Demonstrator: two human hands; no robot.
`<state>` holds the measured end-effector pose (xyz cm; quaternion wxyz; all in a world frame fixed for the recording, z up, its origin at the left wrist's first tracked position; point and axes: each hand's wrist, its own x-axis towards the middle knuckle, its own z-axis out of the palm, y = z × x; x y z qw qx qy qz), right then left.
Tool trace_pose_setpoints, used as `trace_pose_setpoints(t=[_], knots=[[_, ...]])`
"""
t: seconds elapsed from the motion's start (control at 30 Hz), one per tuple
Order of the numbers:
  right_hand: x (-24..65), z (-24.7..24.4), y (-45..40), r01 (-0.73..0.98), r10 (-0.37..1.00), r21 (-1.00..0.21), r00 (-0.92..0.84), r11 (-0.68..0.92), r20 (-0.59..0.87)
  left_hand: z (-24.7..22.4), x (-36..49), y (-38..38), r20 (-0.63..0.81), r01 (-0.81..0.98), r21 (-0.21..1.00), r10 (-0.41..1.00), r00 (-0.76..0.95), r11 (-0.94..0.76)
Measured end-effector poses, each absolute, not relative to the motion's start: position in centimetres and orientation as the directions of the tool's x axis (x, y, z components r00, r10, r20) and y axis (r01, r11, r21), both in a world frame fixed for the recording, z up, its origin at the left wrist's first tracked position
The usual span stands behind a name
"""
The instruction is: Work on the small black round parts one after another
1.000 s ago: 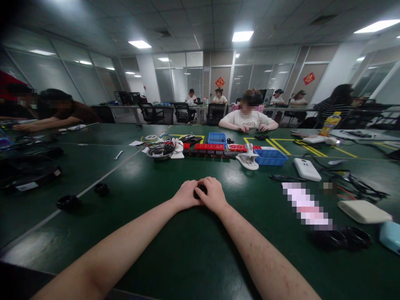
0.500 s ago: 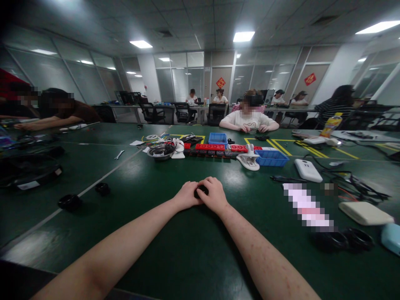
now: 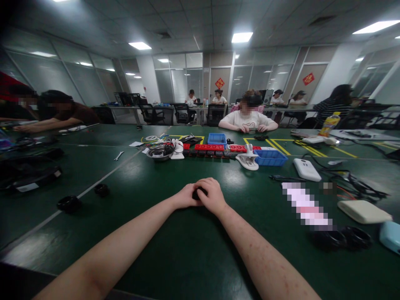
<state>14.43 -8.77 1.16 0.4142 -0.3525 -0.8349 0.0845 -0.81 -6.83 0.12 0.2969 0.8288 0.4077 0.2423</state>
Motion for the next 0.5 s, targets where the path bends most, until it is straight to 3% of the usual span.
trace_pose_setpoints(t=[0.23, 0.5], knots=[[14.4, 0.7, -8.5, 0.673, 0.747, -0.437, -0.267, 0.597, 0.609, -0.3, -0.4, -7.5, 0.276, 0.732, 0.440, 0.854, 0.441, -0.520], [14.2, 0.6, -8.3, 0.744, 0.781, -0.392, -0.270, 0.541, 0.564, 0.0, 0.2, -8.0, 0.259, 0.833, 0.325, 0.889, 0.377, -0.448]])
